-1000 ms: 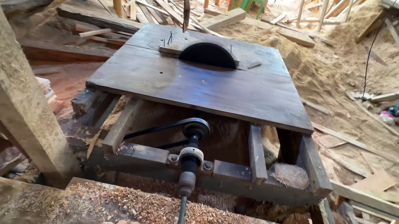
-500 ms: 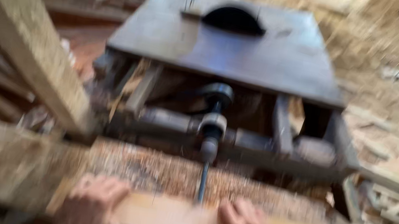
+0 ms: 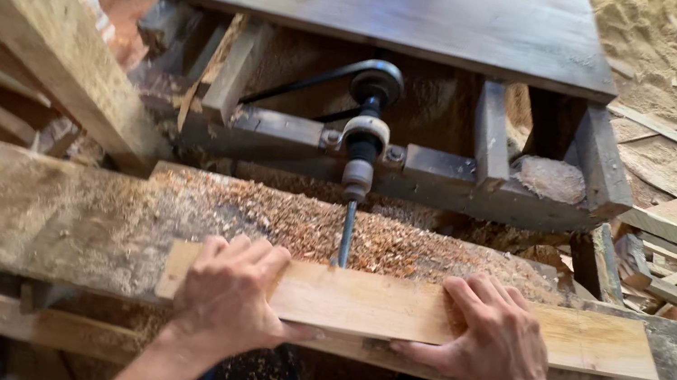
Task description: The person uses a drill press to create elongated holes in a wooden plank. They hold the plank with both hands, aligning it with the drill bit, and move it back and forth to form the desired shape.
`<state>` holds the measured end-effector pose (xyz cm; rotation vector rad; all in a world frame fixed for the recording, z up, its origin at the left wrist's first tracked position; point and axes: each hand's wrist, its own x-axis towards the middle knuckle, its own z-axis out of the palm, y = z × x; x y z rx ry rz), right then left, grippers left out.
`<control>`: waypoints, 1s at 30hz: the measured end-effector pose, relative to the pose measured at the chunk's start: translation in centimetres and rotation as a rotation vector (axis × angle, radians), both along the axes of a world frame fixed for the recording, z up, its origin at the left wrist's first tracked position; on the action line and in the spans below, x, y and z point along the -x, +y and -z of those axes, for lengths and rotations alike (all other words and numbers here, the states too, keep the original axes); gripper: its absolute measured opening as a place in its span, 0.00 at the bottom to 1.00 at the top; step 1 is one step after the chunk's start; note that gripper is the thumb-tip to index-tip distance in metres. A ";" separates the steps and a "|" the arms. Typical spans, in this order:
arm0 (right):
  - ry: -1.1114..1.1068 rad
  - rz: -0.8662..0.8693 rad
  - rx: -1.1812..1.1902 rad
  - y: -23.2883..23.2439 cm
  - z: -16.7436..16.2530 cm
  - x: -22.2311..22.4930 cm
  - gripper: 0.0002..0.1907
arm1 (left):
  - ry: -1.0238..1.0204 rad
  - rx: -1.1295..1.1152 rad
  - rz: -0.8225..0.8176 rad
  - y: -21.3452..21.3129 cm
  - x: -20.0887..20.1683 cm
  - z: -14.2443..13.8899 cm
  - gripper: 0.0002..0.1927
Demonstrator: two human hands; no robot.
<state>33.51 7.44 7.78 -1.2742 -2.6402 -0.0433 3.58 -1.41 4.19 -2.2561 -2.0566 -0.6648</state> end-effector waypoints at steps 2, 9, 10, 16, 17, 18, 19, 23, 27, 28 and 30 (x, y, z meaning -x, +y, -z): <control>-0.018 -0.059 -0.041 -0.3 0.4 2.2 0.48 | -0.017 -0.003 -0.003 -0.4 2.0 0.2 0.42; -0.002 -0.001 0.059 -1.7 2.1 7.2 0.47 | 0.152 -0.030 -0.037 -1.4 7.7 -0.2 0.54; -0.006 0.020 0.078 -1.7 2.1 6.7 0.46 | 0.162 -0.008 -0.028 -1.1 7.3 -0.3 0.56; 0.087 -0.065 -0.113 -0.9 0.9 2.1 0.49 | -0.007 -0.144 0.078 -0.1 1.9 -1.1 0.52; 0.072 -0.033 -0.090 -0.8 0.8 1.4 0.50 | 0.010 -0.083 0.067 -0.1 1.2 -1.2 0.52; 0.025 0.017 -0.033 -0.8 0.7 1.0 0.49 | 0.031 -0.036 0.055 0.1 0.7 -1.2 0.52; -0.017 0.068 0.017 -0.7 0.7 0.7 0.49 | 0.057 0.006 0.040 0.1 0.5 -1.3 0.53; -0.006 0.087 0.002 -1.7 0.7 0.6 0.48 | 0.051 -0.017 0.052 -0.7 0.8 -1.4 0.51; 0.025 0.076 -0.083 -3.2 0.5 0.4 0.43 | 0.065 0.068 0.120 -2.0 1.5 -1.8 0.43; 0.055 0.044 -0.122 -3.5 0.5 0.3 0.41 | 0.087 0.148 0.137 -2.3 1.6 -1.9 0.41; 0.080 0.019 -0.120 -4.1 0.8 0.0 0.41 | 0.064 0.163 0.147 -2.8 1.7 -2.0 0.41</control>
